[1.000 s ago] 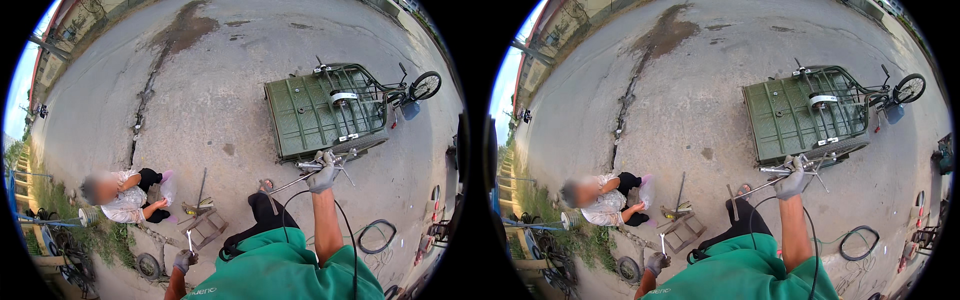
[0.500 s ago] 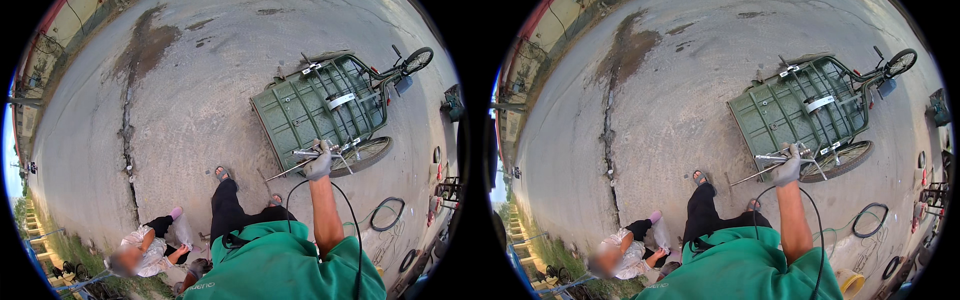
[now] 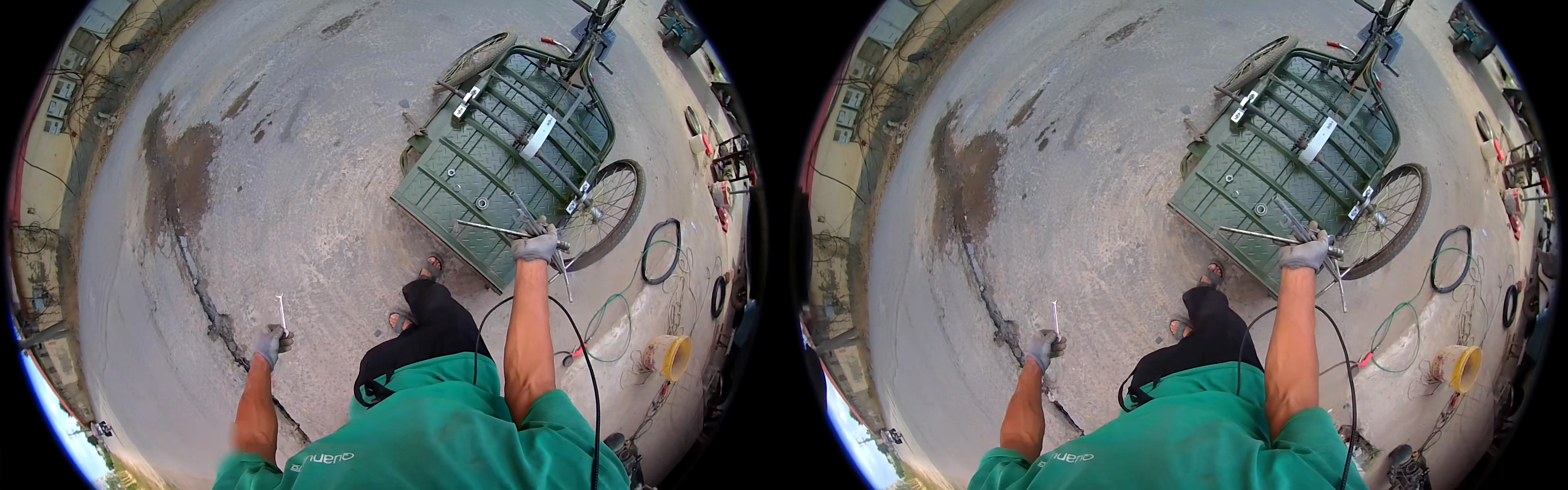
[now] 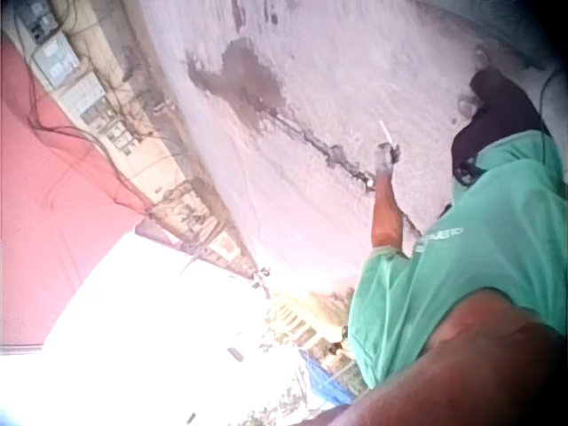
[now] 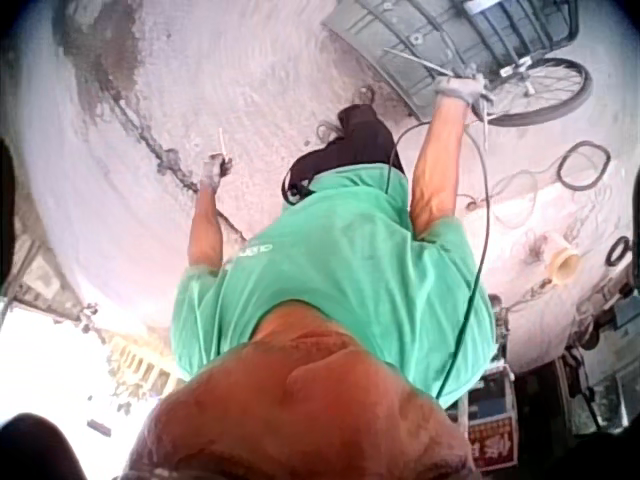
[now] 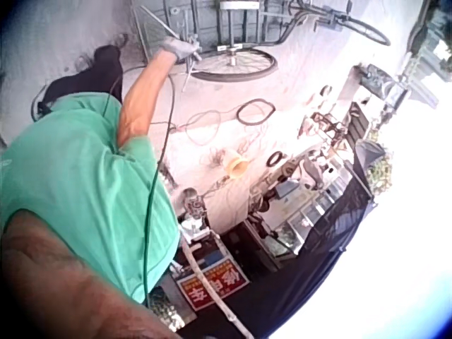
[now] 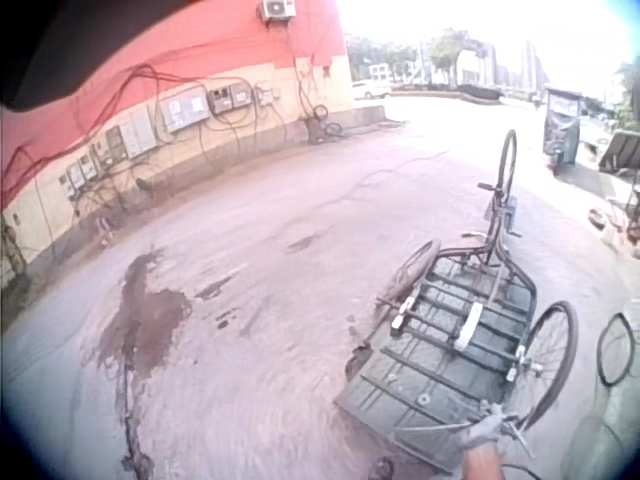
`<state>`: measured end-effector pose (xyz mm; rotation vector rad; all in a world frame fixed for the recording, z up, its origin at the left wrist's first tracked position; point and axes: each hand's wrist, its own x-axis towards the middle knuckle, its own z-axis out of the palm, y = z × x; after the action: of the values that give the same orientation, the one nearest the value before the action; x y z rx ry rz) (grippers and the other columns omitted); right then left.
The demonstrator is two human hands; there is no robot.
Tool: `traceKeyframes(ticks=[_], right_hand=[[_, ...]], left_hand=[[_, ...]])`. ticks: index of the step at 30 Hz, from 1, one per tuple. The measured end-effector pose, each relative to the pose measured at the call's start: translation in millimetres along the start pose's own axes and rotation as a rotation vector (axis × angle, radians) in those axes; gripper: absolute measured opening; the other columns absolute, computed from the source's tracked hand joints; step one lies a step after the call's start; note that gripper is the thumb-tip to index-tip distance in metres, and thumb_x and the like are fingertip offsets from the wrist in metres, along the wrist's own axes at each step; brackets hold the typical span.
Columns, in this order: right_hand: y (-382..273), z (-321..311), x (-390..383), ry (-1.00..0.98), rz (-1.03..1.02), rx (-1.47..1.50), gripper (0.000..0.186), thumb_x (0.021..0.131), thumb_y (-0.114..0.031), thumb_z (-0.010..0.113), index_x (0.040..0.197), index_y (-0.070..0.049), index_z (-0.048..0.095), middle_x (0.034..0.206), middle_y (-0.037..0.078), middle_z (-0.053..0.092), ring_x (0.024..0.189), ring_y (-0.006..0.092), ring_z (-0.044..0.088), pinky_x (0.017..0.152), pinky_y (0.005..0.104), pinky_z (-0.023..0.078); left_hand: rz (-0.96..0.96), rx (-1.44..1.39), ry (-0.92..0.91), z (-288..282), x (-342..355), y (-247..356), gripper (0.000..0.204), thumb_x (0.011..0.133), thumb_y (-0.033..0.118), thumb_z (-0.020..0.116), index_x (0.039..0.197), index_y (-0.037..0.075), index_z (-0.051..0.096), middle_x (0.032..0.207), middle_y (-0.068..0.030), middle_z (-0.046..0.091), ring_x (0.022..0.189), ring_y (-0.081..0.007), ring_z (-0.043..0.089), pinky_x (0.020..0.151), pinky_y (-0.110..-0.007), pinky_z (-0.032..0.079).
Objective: The person walks toward a green cargo tricycle and uses a wrench to tighten bolts on the rear axle bracket. They then use a hammer to tap the bracket into place and continue tightening with the wrench.
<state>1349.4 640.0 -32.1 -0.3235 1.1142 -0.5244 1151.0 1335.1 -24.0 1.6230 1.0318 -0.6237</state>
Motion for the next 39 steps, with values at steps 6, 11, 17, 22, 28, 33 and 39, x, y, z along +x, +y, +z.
traceKeyframes(ticks=[6, 11, 17, 22, 28, 33, 39], right_hand=[[66.4, 57.5, 68.6, 0.104, -0.043, 0.08, 0.034, 0.104, -0.04, 0.046, 0.119, -0.012, 0.058, 0.117, 0.002, 0.064, 0.11, 0.0261, 0.057, 0.101, 0.0623, 0.041], [106.0, 45.8, 181.0, 0.183, -0.048, 0.142, 0.033, 0.105, -0.039, 0.046, 0.119, -0.012, 0.059, 0.119, 0.004, 0.063, 0.111, 0.0283, 0.056, 0.097, 0.0681, 0.04], [150.2, 8.3, 261.3, 0.3, -0.073, 0.128, 0.031, 0.106, -0.037, 0.047, 0.123, -0.01, 0.048, 0.113, 0.009, 0.059, 0.095, 0.0315, 0.063, 0.079, 0.0575, 0.056], [185.4, -31.9, 325.4, 0.429, 0.019, 0.177, 0.029, 0.108, -0.038, 0.044, 0.12, -0.013, 0.052, 0.113, 0.005, 0.061, 0.104, 0.0324, 0.063, 0.082, 0.0592, 0.055], [216.1, -66.7, 383.7, 0.432, -0.005, 0.156, 0.034, 0.107, -0.038, 0.046, 0.109, -0.007, 0.06, 0.088, 0.005, 0.062, 0.066, 0.0221, 0.063, 0.058, 0.0435, 0.055], [219.7, -71.9, 376.1, 0.433, -0.014, -0.067, 0.032, 0.101, -0.041, 0.063, 0.096, -0.009, 0.067, 0.086, 0.006, 0.069, 0.058, 0.0128, 0.061, 0.048, 0.0307, 0.049], [184.1, 5.0, 328.6, 0.452, -0.295, -1.24, 0.043, 0.098, -0.032, 0.067, 0.12, 0.004, 0.067, 0.102, 0.009, 0.072, 0.093, 0.0172, 0.07, 0.083, 0.0293, 0.055]], left_hand=[[0.209, 0.105, -0.263, 89.3, 44.6, 221.4, 0.028, 0.104, 0.023, 0.06, 0.116, -0.002, 0.055, 0.099, -0.0163, 0.073, 0.076, -0.0214, 0.072, 0.07, -0.035, 0.062], [0.154, 0.263, -0.534, 179.5, 58.3, 288.9, 0.037, 0.103, 0.029, 0.062, 0.118, -0.004, 0.055, 0.101, -0.0198, 0.073, 0.083, -0.0249, 0.073, 0.077, -0.038, 0.062], [-0.034, 0.428, -0.679, 258.2, 129.9, 327.5, 0.033, 0.105, 0.027, 0.058, 0.119, -0.003, 0.055, 0.107, -0.0189, 0.074, 0.087, -0.0238, 0.074, 0.08, -0.036, 0.063], [-0.082, 0.587, -0.792, 332.4, 234.0, 358.6, 0.027, 0.105, 0.023, 0.057, 0.118, -0.001, 0.057, 0.106, -0.0153, 0.074, 0.087, -0.0187, 0.074, 0.08, -0.033, 0.062], [0.032, 0.795, -0.942, 424.5, 360.9, 424.4, 0.021, 0.105, 0.02, 0.058, 0.112, 0.0, 0.06, 0.099, -0.0081, 0.071, 0.082, -0.0122, 0.068, 0.076, -0.027, 0.058], [0.142, 0.946, -1.055, 501.9, 418.9, 500.8, 0.021, 0.107, 0.018, 0.054, 0.113, -0.001, 0.059, 0.099, -0.0096, 0.071, 0.084, -0.0111, 0.067, 0.08, -0.027, 0.057], [0.482, 1.194, -1.084, 557.9, 456.7, 552.6, 0.018, 0.103, 0.014, 0.055, 0.108, -0.001, 0.064, 0.092, -0.0057, 0.071, 0.077, -0.0103, 0.063, 0.073, -0.028, 0.054]])
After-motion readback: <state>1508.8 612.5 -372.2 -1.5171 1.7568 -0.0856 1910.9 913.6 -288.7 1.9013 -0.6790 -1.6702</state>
